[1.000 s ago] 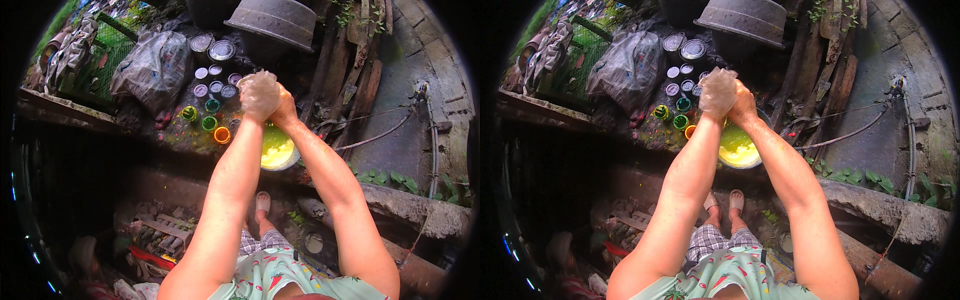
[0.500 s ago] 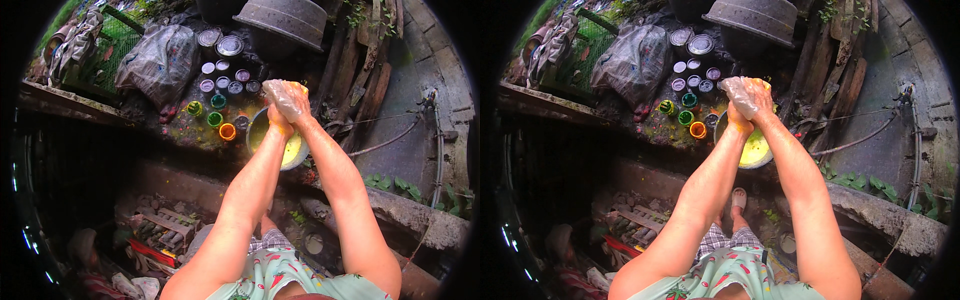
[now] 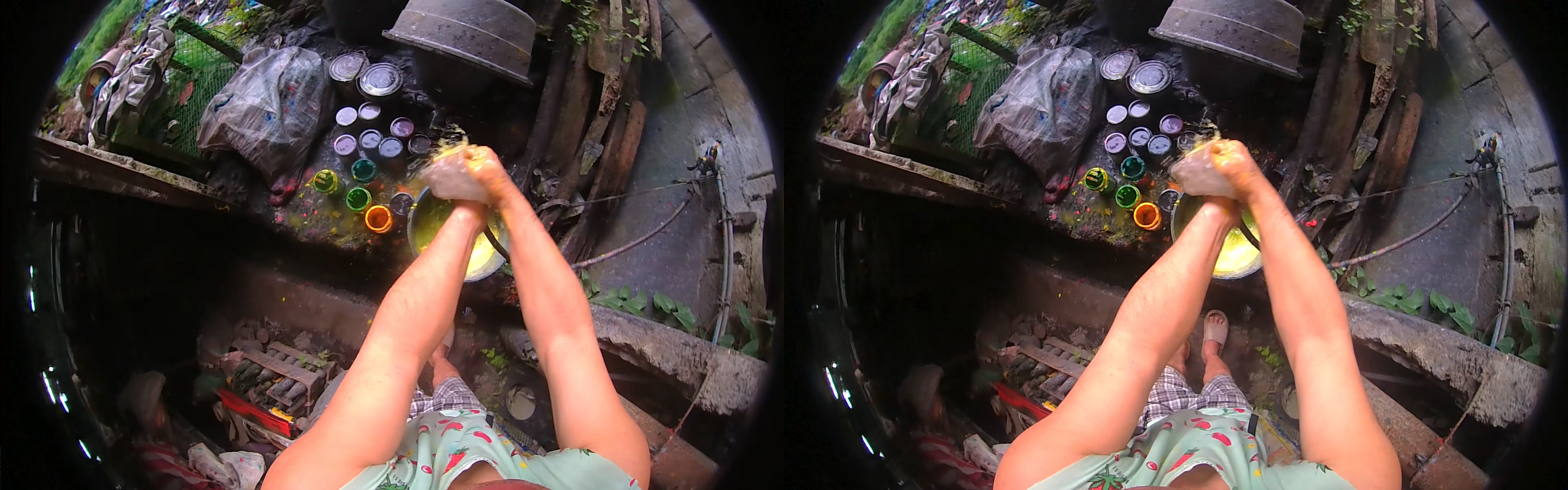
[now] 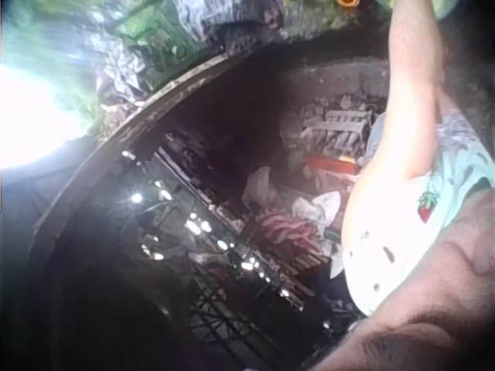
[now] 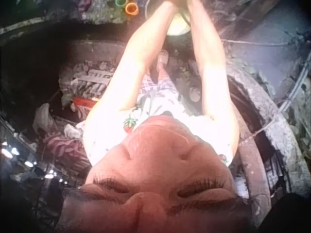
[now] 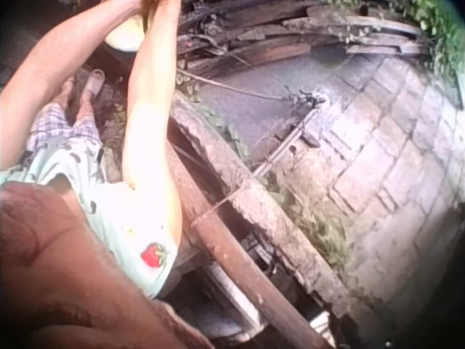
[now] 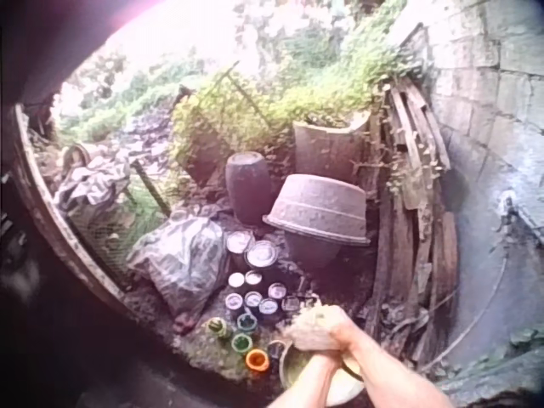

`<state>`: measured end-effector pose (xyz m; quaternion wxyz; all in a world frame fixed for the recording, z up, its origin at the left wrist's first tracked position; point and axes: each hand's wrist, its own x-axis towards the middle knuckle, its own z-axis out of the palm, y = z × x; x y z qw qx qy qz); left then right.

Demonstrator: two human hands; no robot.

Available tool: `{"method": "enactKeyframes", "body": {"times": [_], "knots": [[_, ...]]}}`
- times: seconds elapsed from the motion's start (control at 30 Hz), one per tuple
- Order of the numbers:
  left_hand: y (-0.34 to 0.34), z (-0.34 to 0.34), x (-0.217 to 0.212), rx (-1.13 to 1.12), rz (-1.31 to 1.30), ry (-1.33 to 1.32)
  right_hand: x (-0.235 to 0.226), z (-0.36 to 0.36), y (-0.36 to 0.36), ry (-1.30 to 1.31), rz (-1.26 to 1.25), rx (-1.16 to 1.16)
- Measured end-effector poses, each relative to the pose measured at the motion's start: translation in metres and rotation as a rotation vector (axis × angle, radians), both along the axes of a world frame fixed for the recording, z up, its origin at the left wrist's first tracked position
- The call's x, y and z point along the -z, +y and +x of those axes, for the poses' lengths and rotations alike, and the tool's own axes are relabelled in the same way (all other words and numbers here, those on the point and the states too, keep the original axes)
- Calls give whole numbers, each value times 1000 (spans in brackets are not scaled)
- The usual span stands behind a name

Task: The person washes a plastic bag and an orange plastic container outdoors. They scrub the items in a bucket of soapy water, rinse them with a hose, and squeeze out excess water.

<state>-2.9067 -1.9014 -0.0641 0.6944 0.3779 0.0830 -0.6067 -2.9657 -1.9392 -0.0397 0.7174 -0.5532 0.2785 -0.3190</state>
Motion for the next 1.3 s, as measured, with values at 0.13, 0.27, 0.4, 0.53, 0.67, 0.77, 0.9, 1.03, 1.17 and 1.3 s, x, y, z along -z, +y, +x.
{"method": "enactKeyframes", "body": {"times": [0.13, 0.27, 0.4, 0.53, 0.67, 0.77, 0.9, 1.03, 1.17, 1.3], "knots": [[8, 13, 13, -24, -169, 155, 5, 6, 51, 496, -814, 286], [18, 15, 19, -30, -281, 248, 23, -6, 87, 381, -676, 338], [30, 2, 24, -44, -386, 386, 51, -24, 72, 350, -496, 273], [40, -8, 20, 10, -335, 126, 65, -22, 48, 267, -116, 247], [32, -2, 18, -37, 63, -558, 56, -12, 56, 135, 113, 285], [20, 11, 23, -29, 71, -788, 39, -10, 89, 6, -68, 317], [17, 8, 21, 29, -118, -775, 10, 2, 98, -231, -98, 696], [27, -6, 2, 72, -188, -731, 4, -5, 48, 297, -247, 629], [31, -13, -23, -64, -231, -478, 41, -40, 16, -370, 632, 238], [31, -24, -39, 145, -101, -784, 80, -39, -7, -426, 754, 102]]}}
